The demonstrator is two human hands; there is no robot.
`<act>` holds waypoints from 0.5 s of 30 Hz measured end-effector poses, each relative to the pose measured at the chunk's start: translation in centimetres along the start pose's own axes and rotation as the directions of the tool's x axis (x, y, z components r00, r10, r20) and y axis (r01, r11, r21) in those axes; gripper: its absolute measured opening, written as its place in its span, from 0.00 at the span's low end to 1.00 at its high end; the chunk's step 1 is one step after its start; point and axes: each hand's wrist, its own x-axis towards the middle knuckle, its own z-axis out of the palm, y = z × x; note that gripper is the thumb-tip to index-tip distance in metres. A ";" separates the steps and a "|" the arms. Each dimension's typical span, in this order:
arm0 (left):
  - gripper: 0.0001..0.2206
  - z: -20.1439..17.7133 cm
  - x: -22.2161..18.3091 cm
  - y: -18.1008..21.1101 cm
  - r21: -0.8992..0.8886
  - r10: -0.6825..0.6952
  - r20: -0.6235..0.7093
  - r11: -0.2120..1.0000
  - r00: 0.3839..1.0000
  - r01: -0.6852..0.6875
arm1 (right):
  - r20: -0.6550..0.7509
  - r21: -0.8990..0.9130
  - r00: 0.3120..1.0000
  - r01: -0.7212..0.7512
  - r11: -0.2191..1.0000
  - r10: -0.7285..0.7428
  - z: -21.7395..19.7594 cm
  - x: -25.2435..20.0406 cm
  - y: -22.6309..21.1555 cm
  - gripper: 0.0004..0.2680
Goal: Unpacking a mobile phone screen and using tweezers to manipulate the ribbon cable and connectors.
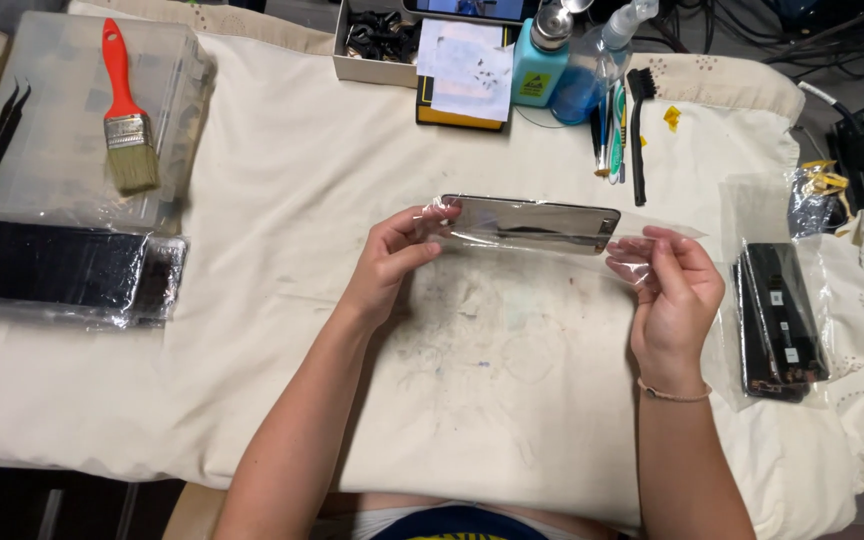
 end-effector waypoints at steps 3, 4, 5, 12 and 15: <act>0.20 1.2 -0.7 2.2 0.196 0.020 -0.050 0.980 0.999 -0.010 | -0.034 -0.040 0.999 -0.030 0.999 0.029 -0.4 0.3 0.3 0.07; 0.20 0.8 -0.7 2.1 0.195 0.016 -0.045 0.981 0.999 -0.007 | -0.041 -0.040 0.999 -0.030 0.999 0.029 -0.7 0.6 0.1 0.07; 0.21 0.3 -0.6 1.9 0.304 0.045 -0.094 0.953 0.995 -0.015 | -0.033 -0.070 0.999 -0.042 0.997 0.040 -1.0 0.9 0.0 0.07; 0.19 -1.4 0.1 -1.5 0.350 -0.046 -0.311 0.923 0.949 0.159 | -0.017 -0.167 0.997 -0.080 0.983 0.078 -2.5 2.4 0.8 0.08; 0.20 -1.6 0.4 -1.8 0.333 -0.035 -0.365 0.928 0.930 0.166 | -0.008 -0.151 0.998 -0.058 0.987 0.057 -2.9 2.5 0.4 0.14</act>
